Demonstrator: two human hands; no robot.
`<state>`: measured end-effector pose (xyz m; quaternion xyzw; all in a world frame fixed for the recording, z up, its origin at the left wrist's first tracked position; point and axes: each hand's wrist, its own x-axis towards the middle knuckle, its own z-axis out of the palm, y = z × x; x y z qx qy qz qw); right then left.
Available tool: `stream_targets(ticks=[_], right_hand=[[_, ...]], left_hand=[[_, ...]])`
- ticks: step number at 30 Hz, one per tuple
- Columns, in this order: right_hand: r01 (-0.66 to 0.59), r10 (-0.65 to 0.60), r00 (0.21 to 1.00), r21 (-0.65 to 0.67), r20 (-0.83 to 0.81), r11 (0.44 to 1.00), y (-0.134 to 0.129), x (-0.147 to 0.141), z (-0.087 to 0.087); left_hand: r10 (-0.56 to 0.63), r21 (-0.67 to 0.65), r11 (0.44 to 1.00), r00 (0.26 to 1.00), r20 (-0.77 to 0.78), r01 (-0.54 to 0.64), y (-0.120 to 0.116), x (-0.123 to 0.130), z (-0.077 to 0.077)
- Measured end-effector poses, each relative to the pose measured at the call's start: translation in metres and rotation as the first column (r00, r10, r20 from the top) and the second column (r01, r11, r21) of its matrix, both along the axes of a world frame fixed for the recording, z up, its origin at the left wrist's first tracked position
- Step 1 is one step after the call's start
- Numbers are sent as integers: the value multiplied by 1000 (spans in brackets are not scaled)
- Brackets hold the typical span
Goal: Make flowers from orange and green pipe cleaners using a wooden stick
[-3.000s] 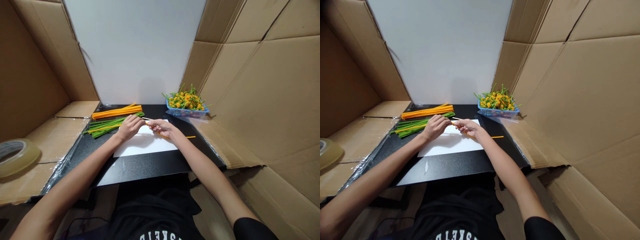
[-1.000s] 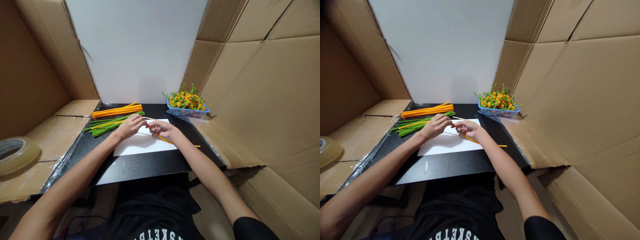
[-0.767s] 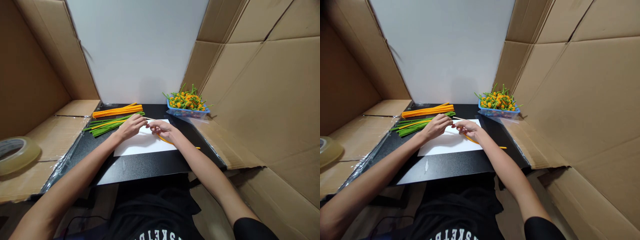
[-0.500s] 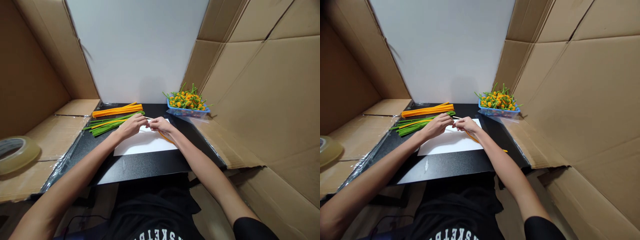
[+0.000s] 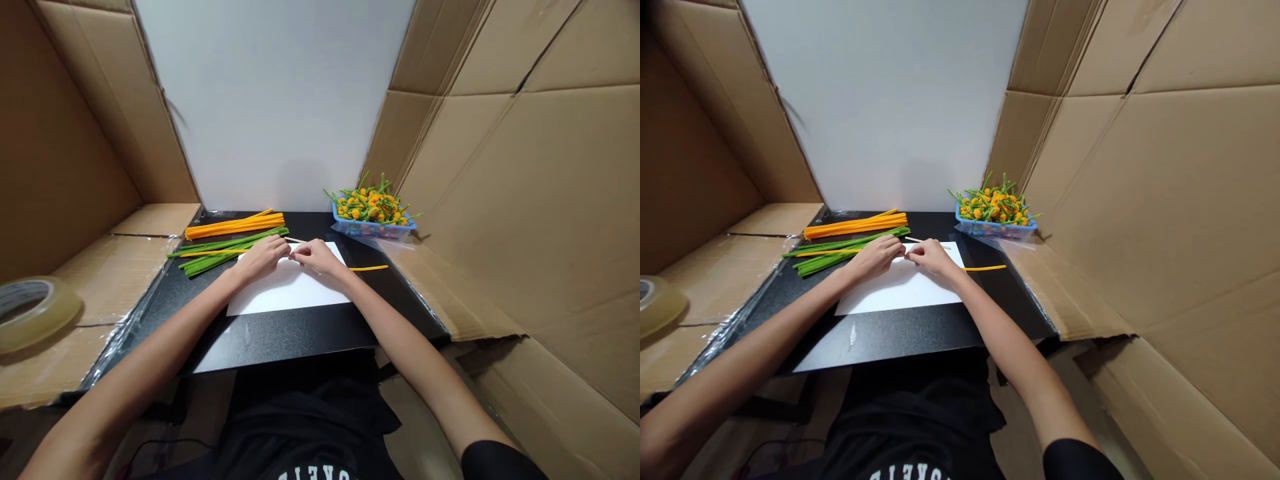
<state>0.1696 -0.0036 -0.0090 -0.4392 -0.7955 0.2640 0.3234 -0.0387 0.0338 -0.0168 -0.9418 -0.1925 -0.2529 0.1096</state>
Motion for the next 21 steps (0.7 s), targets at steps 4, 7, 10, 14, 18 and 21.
stream_targets(ticks=[4,7,10,14,18,21], right_hand=[[-11,12,999,-6,43,1000,1,1,0],[8,-11,998,46,65,999,1,1,1],[9,-13,997,67,70,998,1,1,1],[-1,0,1000,7,23,1000,1,1,0],[19,-34,994,-141,-99,990,1,1,-1],[24,-84,968,-244,-236,970,1,-1,-2]], left_hand=[[87,-40,995,996,6,-86,0,-2,-7],[126,-90,988,991,39,-122,-2,-1,-11],[126,-105,987,989,76,-118,-3,0,-11],[129,-83,989,985,110,-121,-6,0,-7],[124,-48,992,985,120,-119,-8,0,-3],[132,-53,991,981,139,-126,-10,0,-1]])
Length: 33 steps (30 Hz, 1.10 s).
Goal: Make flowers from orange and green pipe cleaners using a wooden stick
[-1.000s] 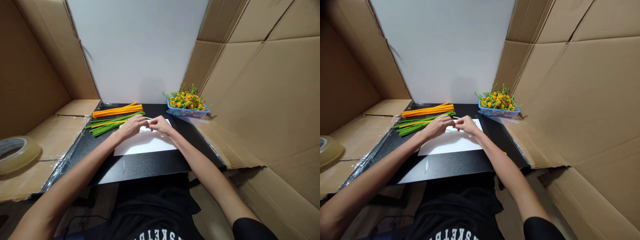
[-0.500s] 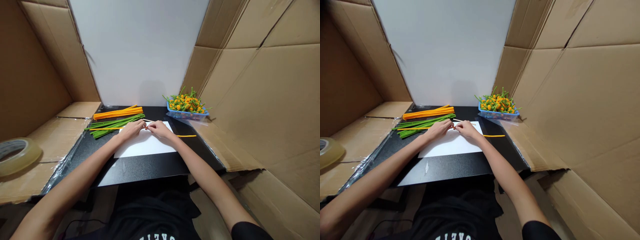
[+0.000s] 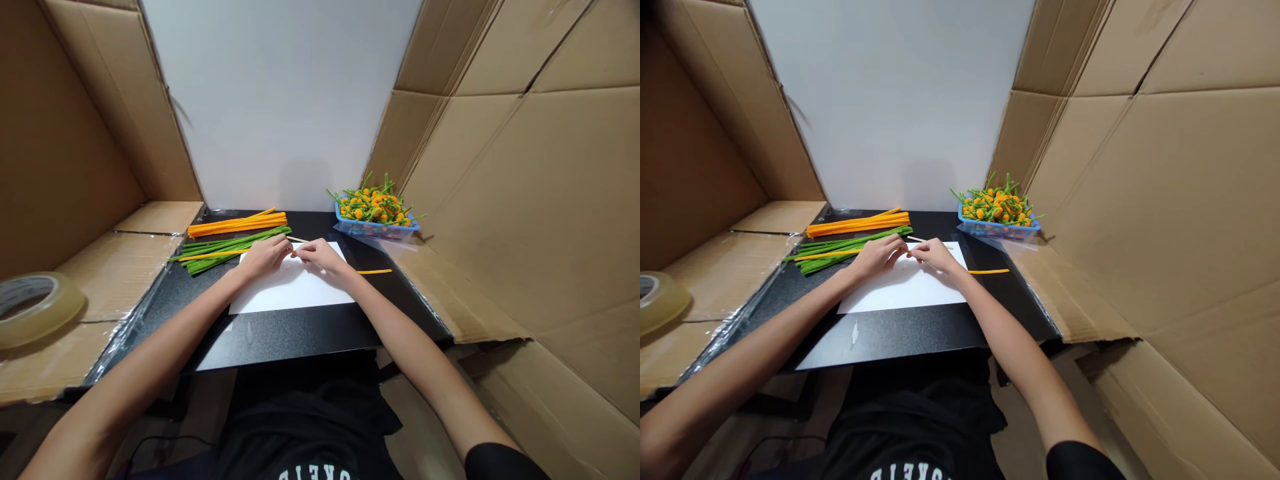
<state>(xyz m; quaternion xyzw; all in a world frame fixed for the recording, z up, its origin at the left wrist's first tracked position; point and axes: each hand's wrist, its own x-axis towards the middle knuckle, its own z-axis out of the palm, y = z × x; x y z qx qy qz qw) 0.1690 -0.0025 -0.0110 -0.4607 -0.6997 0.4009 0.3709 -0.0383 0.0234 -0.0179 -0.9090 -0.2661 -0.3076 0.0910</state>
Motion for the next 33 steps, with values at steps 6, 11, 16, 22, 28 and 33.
stream_targets(ticks=[6,11,16,22,28,33], right_hand=[[27,-59,974,-149,-217,988,-1,-5,0],[15,-72,958,-201,-278,979,-3,-6,3],[41,-99,956,-207,-277,978,-4,-8,4],[27,-92,951,-217,-294,976,-2,-7,2],[11,-79,952,-225,-297,974,0,-5,-1],[24,-85,959,-226,-269,974,-2,-5,0]], left_hand=[[35,19,999,999,14,-35,-2,2,1],[65,32,997,998,14,-65,-4,3,1],[68,16,998,997,20,-68,-4,4,0],[78,12,997,997,15,-78,-3,4,0],[81,18,997,997,13,-81,-3,4,1],[71,6,997,997,15,-71,-3,4,0]])
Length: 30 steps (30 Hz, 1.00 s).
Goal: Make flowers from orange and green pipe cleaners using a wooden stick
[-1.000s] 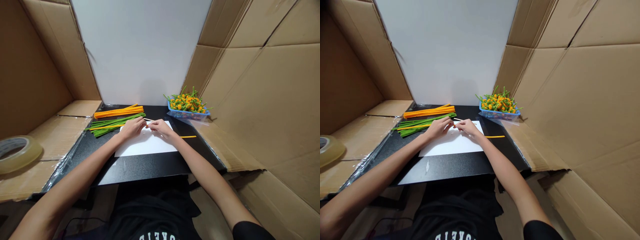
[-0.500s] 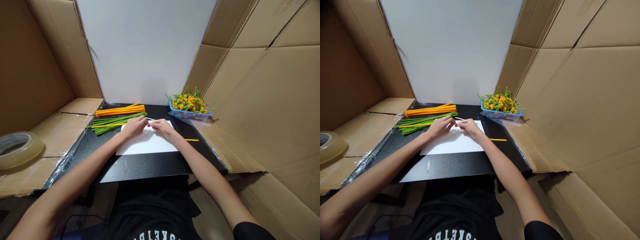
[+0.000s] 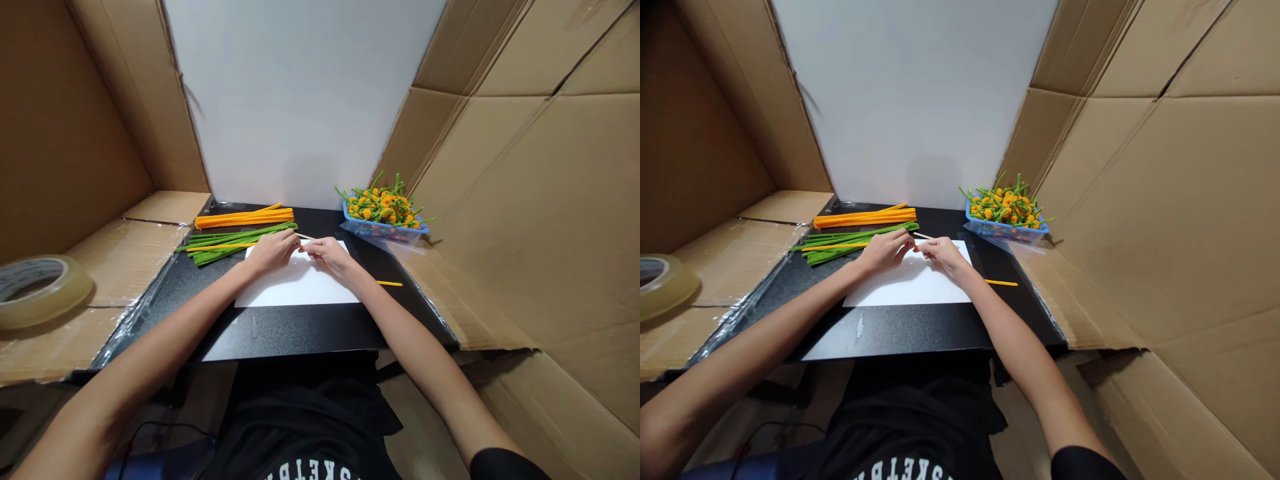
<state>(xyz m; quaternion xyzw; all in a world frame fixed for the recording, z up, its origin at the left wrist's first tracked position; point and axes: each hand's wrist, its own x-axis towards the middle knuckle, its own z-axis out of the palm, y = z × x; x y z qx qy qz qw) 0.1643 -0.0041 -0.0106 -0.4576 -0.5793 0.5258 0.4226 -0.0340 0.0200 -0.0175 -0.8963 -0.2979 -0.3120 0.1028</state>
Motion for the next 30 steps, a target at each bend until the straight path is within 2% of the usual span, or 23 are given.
stream_targets(ticks=[21,30], right_hand=[[13,-13,1000,-2,-24,1000,2,-1,-1],[21,-32,995,117,95,993,-3,-5,3]], left_hand=[[16,17,1000,1000,-24,-16,-1,0,2],[5,9,1000,999,-34,-4,-2,-1,6]])
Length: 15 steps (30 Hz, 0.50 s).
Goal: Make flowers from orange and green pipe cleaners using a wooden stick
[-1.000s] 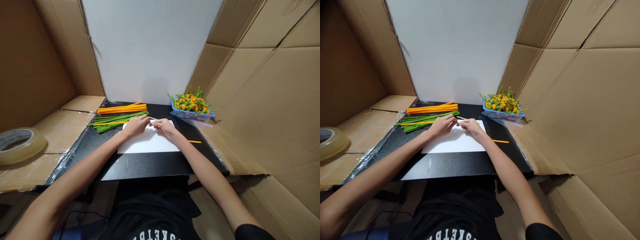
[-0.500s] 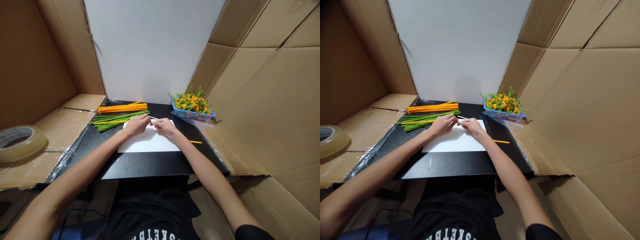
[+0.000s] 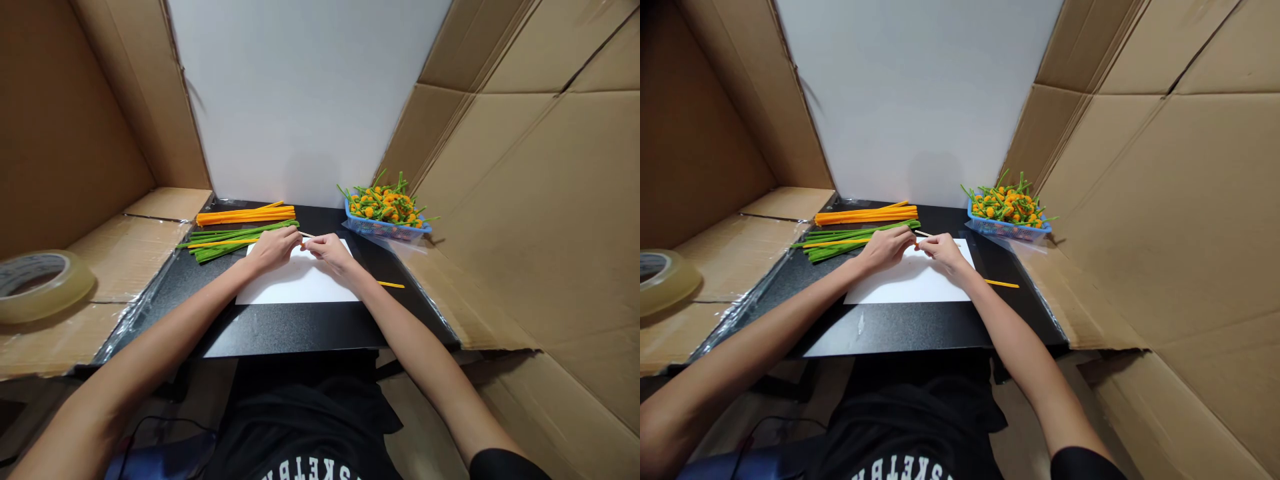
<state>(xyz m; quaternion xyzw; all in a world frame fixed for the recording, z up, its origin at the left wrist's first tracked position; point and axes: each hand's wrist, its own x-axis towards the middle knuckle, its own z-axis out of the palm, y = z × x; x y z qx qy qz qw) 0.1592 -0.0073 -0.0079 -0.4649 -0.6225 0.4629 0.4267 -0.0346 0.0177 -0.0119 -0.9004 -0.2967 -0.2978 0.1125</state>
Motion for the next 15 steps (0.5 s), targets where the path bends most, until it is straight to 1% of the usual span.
stream_targets(ticks=[7,11,15], right_hand=[[43,-52,996,112,74,993,0,-2,0],[57,-75,991,161,107,985,2,-1,-1],[80,-128,974,242,186,967,1,0,-1]], left_hand=[[25,-60,998,998,61,-22,2,1,-1],[19,-101,995,995,96,-9,2,2,0],[16,-155,988,992,123,3,3,2,1]])
